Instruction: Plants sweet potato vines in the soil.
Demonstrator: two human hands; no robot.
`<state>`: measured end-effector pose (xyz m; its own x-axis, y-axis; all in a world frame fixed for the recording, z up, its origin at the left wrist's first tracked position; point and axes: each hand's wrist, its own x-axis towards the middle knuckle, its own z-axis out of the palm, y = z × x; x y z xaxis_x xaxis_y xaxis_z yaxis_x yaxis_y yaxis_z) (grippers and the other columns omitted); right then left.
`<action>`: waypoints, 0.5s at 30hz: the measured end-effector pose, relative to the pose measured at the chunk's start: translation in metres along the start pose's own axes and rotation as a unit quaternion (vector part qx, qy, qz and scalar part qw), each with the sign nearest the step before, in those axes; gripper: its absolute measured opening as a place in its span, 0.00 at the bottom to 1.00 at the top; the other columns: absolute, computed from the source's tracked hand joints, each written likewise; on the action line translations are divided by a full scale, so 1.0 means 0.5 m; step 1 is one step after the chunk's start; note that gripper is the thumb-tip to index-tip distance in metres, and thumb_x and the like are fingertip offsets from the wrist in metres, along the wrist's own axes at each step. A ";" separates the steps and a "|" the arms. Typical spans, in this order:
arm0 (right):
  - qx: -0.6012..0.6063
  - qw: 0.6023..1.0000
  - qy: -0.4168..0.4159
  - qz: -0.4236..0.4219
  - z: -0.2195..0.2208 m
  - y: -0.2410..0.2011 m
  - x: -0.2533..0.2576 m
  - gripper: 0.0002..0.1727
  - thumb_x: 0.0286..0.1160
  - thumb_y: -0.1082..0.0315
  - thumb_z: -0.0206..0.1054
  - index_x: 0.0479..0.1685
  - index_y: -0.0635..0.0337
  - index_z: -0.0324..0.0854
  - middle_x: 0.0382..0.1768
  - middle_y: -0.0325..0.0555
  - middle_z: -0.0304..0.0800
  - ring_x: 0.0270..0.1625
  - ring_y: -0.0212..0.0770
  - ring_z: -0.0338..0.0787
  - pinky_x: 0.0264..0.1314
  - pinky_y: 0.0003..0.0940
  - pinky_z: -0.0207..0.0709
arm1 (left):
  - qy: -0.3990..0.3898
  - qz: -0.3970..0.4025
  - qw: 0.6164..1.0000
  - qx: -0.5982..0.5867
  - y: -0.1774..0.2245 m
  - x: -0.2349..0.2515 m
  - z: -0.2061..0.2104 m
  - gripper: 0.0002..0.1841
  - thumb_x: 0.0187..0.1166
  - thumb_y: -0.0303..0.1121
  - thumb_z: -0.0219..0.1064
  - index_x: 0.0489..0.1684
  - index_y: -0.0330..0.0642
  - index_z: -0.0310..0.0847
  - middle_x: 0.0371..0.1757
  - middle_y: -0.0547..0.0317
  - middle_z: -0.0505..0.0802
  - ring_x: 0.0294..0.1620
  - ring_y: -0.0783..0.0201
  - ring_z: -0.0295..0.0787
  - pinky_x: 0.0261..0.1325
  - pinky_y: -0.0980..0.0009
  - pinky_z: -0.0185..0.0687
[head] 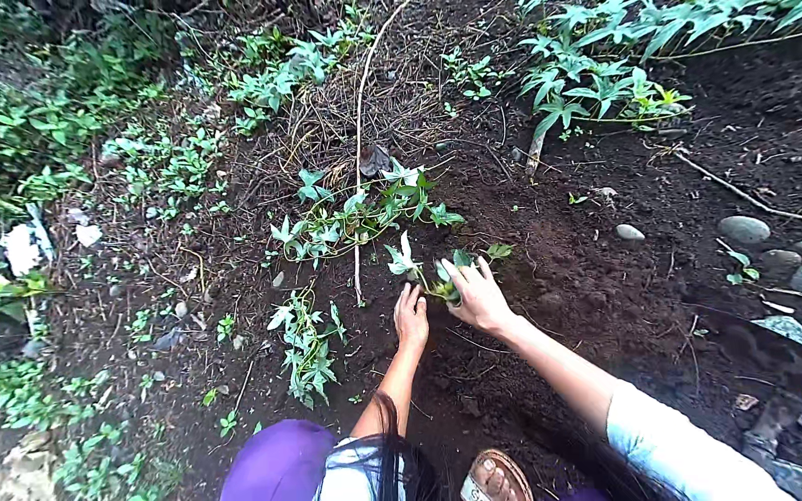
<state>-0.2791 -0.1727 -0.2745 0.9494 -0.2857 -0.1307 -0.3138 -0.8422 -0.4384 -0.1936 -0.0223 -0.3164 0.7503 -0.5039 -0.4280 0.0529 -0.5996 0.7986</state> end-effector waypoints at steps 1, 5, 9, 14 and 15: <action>0.025 0.998 0.057 -0.007 0.014 0.009 -0.016 0.41 0.67 0.62 0.76 0.85 0.62 0.71 0.61 0.66 0.89 0.70 0.64 0.86 0.90 0.71 0.49 | 0.007 0.011 1.000 0.012 0.001 0.011 0.004 0.24 0.93 0.34 0.49 0.84 0.35 0.71 0.93 0.41 0.64 0.96 0.46 0.52 0.96 0.48 0.40; 0.105 0.978 0.180 -0.006 0.018 0.035 -0.068 0.24 0.66 0.64 0.75 0.62 0.65 0.88 0.51 0.60 0.94 0.59 0.60 0.92 0.85 0.70 0.60 | -0.003 0.062 0.995 0.073 -0.003 0.051 0.079 0.30 0.95 0.41 0.38 0.93 0.36 0.55 0.97 0.43 0.53 0.99 0.44 0.37 0.96 0.41 0.27; 0.159 0.971 0.178 0.029 -0.007 0.052 -0.092 0.26 0.70 0.59 0.74 0.64 0.68 0.86 0.54 0.57 0.95 0.62 0.57 0.91 0.89 0.67 0.53 | -0.015 0.145 0.985 0.091 0.033 0.019 0.151 0.25 0.92 0.33 0.45 0.81 0.29 0.72 0.90 0.39 0.70 0.96 0.42 0.52 0.96 0.42 0.36; 0.168 0.972 0.165 -0.007 -0.002 0.048 -0.100 0.27 0.74 0.54 0.71 0.65 0.65 0.86 0.56 0.56 0.94 0.62 0.55 0.91 0.87 0.64 0.57 | -0.003 0.215 0.976 0.042 0.032 0.005 0.141 0.21 0.86 0.28 0.51 0.67 0.23 0.83 0.77 0.30 0.83 0.85 0.33 0.70 0.92 0.40 0.48; 0.169 0.972 0.164 -0.016 -0.003 0.049 -0.100 0.26 0.75 0.53 0.71 0.64 0.65 0.87 0.55 0.57 0.94 0.62 0.55 0.92 0.87 0.64 0.59 | 0.053 0.203 0.977 0.039 0.034 0.026 0.138 0.22 0.85 0.28 0.50 0.68 0.22 0.82 0.77 0.29 0.83 0.84 0.32 0.72 0.91 0.39 0.50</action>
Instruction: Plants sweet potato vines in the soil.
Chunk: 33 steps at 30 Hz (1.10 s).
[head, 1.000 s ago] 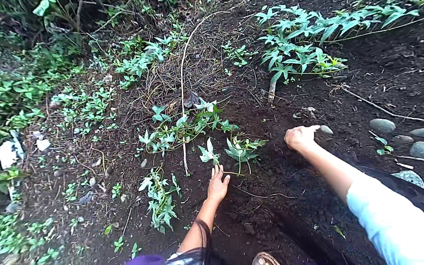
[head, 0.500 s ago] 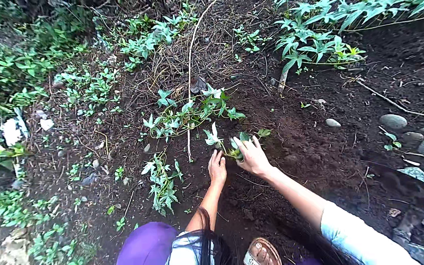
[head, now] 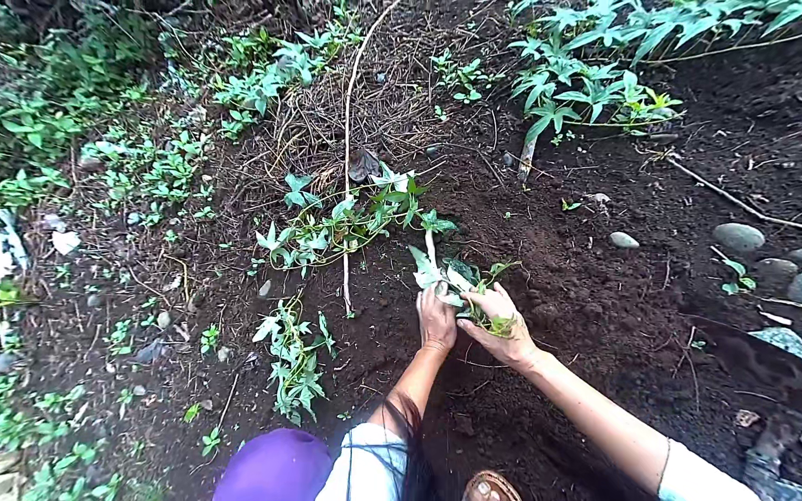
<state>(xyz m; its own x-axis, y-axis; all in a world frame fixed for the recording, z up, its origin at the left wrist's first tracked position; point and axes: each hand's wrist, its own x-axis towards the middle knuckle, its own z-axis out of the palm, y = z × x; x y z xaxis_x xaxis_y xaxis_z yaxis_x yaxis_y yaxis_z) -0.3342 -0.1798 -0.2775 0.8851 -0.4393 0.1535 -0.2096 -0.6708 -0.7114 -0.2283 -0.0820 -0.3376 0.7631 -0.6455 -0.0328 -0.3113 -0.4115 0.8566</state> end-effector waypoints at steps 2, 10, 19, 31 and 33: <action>0.006 1.000 -0.016 0.000 -0.005 -0.001 -0.001 0.26 0.78 0.53 0.70 0.65 0.65 0.86 0.56 0.56 0.94 0.64 0.54 0.91 0.88 0.63 0.59 | 0.028 -0.069 0.997 0.001 -0.016 0.067 -0.009 0.26 0.89 0.30 0.49 0.83 0.24 0.67 0.88 0.32 0.70 0.92 0.37 0.58 0.94 0.41 0.41; 0.051 0.996 -0.045 0.057 -0.042 -0.003 -0.012 0.25 0.77 0.58 0.71 0.68 0.66 0.84 0.57 0.53 0.94 0.65 0.46 0.90 0.89 0.55 0.61 | -0.122 -0.021 0.985 -0.120 0.037 0.273 0.091 0.25 0.96 0.39 0.42 0.80 0.36 0.77 0.81 0.38 0.81 0.87 0.45 0.70 0.90 0.47 0.57; 0.032 0.981 -0.004 0.189 -0.059 -0.047 0.027 0.22 0.72 0.63 0.75 0.64 0.65 0.86 0.58 0.62 0.91 0.61 0.58 0.90 0.66 0.60 0.80 | -0.382 0.160 0.909 -0.053 0.061 0.173 0.036 0.25 0.88 0.33 0.52 0.84 0.37 0.73 0.92 0.48 0.67 0.96 0.43 0.50 0.93 0.34 0.27; -0.101 0.975 0.118 0.158 -0.024 -0.063 -0.255 0.24 0.73 0.65 0.68 0.64 0.72 0.84 0.68 0.66 0.86 0.75 0.65 0.83 0.81 0.61 0.72 | -0.025 -0.164 0.986 0.031 -0.139 -0.060 -0.149 0.33 0.94 0.50 0.30 0.95 0.44 0.53 0.98 0.51 0.53 0.99 0.47 0.37 0.94 0.35 0.26; -0.129 0.990 0.043 0.042 0.042 -0.101 -0.322 0.14 0.80 0.67 0.62 0.47 0.64 0.92 0.60 0.58 0.94 0.69 0.62 0.89 0.78 0.66 0.73 | -0.046 -0.130 0.989 0.043 -0.125 -0.079 -0.119 0.35 0.93 0.48 0.29 0.95 0.38 0.52 0.97 0.45 0.52 0.99 0.45 0.36 0.95 0.39 0.26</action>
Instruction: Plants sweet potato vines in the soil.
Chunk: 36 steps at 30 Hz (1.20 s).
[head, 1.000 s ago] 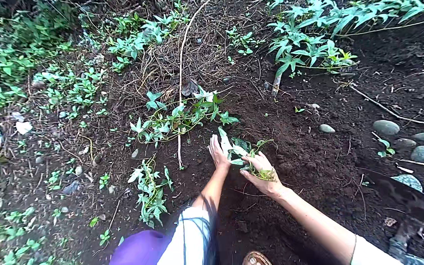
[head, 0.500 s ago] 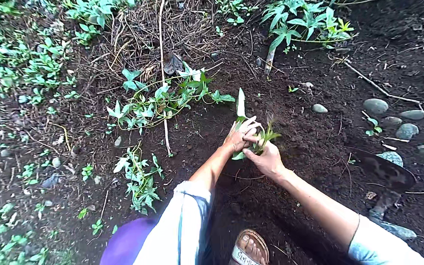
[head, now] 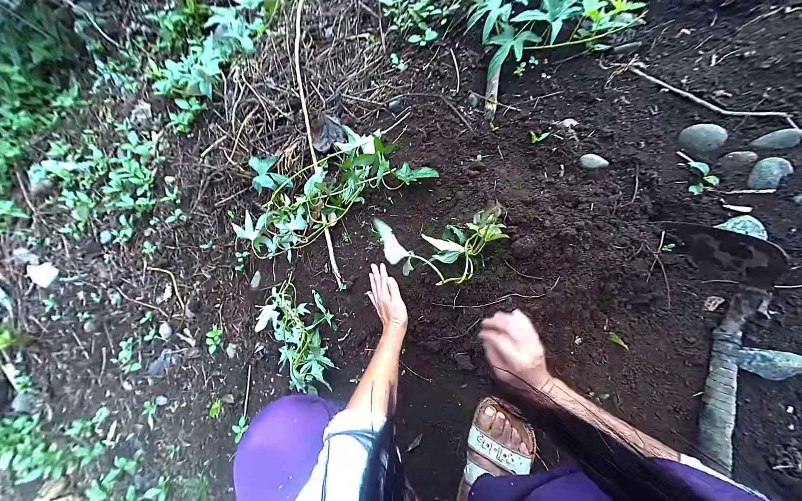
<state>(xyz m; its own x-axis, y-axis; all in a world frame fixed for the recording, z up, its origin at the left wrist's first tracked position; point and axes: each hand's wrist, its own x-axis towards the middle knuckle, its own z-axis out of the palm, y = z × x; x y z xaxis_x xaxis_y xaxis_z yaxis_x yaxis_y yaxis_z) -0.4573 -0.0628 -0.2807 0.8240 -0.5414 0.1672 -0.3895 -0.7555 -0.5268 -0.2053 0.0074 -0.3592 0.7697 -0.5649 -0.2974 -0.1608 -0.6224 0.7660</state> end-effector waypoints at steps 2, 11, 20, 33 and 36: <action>0.009 0.982 -0.159 -0.099 0.039 -0.053 -0.032 0.14 0.83 0.68 0.62 0.57 0.56 0.91 0.70 0.53 0.89 0.79 0.59 0.82 0.84 0.68 0.64 | -0.027 0.051 0.998 0.006 0.025 -0.022 0.033 0.33 0.94 0.45 0.31 0.93 0.36 0.55 0.96 0.43 0.58 0.98 0.43 0.38 0.96 0.41 0.25; -0.052 0.932 -0.286 -0.217 -0.006 0.074 0.050 0.18 0.74 0.83 0.63 0.56 0.59 0.93 0.73 0.46 0.88 0.88 0.58 0.71 0.90 0.69 0.52 | 0.045 -0.068 0.990 -0.117 0.188 -0.136 0.145 0.27 0.94 0.33 0.41 0.89 0.27 0.57 0.93 0.31 0.59 0.96 0.39 0.46 0.97 0.53 0.32; -0.136 0.980 -0.021 -0.147 -0.073 0.154 0.036 0.12 0.75 0.73 0.63 0.37 0.55 0.94 0.60 0.46 0.96 0.77 0.60 0.84 0.83 0.69 0.64 | -0.047 -0.111 0.948 -0.296 0.278 -0.165 0.081 0.26 0.95 0.35 0.44 0.89 0.34 0.61 0.90 0.40 0.68 0.92 0.52 0.60 0.93 0.57 0.52; -0.133 0.984 -0.062 -0.103 -0.162 0.176 -0.014 0.10 0.73 0.74 0.68 0.44 0.56 0.95 0.70 0.53 0.89 0.81 0.66 0.78 0.85 0.73 0.59 | -0.203 -0.146 0.957 -0.143 0.305 -0.249 0.073 0.25 0.92 0.30 0.55 0.85 0.30 0.65 0.88 0.34 0.69 0.86 0.45 0.70 0.85 0.51 0.67; -0.107 0.984 -0.111 -0.093 -0.167 0.121 -0.098 0.19 0.87 0.54 0.61 0.64 0.49 0.91 0.77 0.50 0.84 0.86 0.62 0.73 0.88 0.71 0.57 | -0.161 -0.175 0.971 0.005 0.261 -0.245 0.036 0.32 0.84 0.33 0.65 0.89 0.38 0.62 0.92 0.38 0.63 0.89 0.40 0.63 0.86 0.41 0.62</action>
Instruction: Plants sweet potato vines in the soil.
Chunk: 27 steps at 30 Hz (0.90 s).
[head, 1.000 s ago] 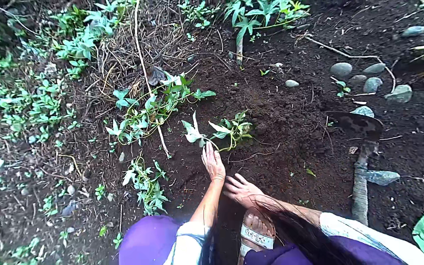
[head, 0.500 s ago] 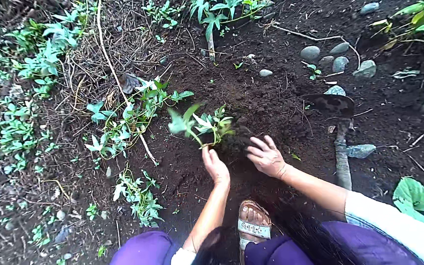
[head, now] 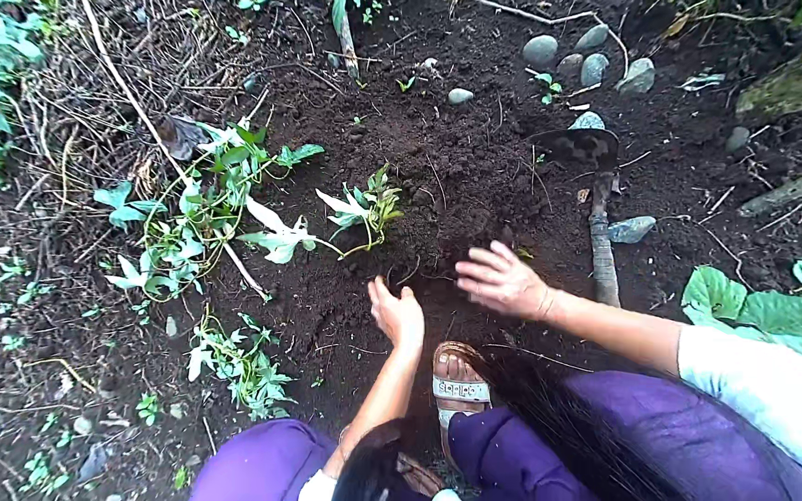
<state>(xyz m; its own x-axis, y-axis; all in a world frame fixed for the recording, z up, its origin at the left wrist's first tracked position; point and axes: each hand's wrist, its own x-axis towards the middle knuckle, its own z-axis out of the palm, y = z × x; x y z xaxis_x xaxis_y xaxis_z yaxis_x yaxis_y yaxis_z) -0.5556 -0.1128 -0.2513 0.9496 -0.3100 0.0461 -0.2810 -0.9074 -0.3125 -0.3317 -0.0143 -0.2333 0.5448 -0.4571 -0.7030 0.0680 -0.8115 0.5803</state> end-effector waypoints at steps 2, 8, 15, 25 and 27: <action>0.090 0.978 -0.184 -0.047 0.003 -0.027 -0.072 0.24 0.92 0.53 0.55 0.79 0.49 0.80 0.86 0.48 0.73 0.91 0.59 0.65 0.91 0.68 0.51 | -0.048 -0.102 0.993 0.041 -0.033 -0.023 0.016 0.43 0.82 0.38 0.68 0.94 0.33 0.47 0.92 0.28 0.56 0.89 0.33 0.60 0.83 0.37 0.64; -0.018 0.996 -0.077 0.034 -0.059 0.102 -0.073 0.17 0.80 0.75 0.65 0.63 0.56 0.91 0.75 0.57 0.85 0.82 0.65 0.78 0.86 0.69 0.61 | -0.247 -0.047 0.968 0.008 0.015 -0.100 0.041 0.37 0.88 0.31 0.63 0.93 0.29 0.47 0.93 0.28 0.55 0.92 0.40 0.58 0.90 0.53 0.59; -0.009 0.687 0.057 0.725 -0.133 -0.016 -0.163 0.38 0.85 0.50 0.65 0.85 0.68 0.65 0.82 0.77 0.66 0.83 0.75 0.69 0.80 0.68 0.68 | -0.295 0.159 0.925 0.179 0.097 -0.019 -0.146 0.23 0.93 0.36 0.54 0.81 0.35 0.73 0.80 0.39 0.81 0.78 0.49 0.80 0.83 0.51 0.70; 0.525 0.438 0.205 0.700 -0.132 -0.096 -0.116 0.08 0.88 0.70 0.57 0.58 0.62 0.71 0.29 0.45 0.83 0.22 0.37 0.84 0.25 0.31 0.82 | -0.294 0.206 0.831 0.425 0.067 0.053 -0.188 0.27 0.94 0.44 0.51 0.85 0.36 0.69 0.81 0.39 0.79 0.84 0.43 0.74 0.85 0.41 0.65; 0.487 0.431 0.252 0.716 -0.133 -0.114 -0.106 0.09 0.86 0.72 0.60 0.57 0.65 0.73 0.27 0.45 0.81 0.20 0.36 0.82 0.23 0.31 0.80 | -0.285 0.217 0.814 0.458 0.064 0.059 -0.197 0.27 0.94 0.44 0.51 0.86 0.37 0.68 0.82 0.38 0.79 0.84 0.42 0.74 0.85 0.40 0.64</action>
<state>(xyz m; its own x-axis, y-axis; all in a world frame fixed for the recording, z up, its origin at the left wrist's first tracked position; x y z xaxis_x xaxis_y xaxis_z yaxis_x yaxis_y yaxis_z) -0.5989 -0.0635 -0.1726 -0.3220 -0.5995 -0.7328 -0.1039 0.7917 -0.6021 -0.2310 -0.0177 -0.1948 -0.1425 -0.6559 -0.7413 -0.8205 -0.3406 0.4591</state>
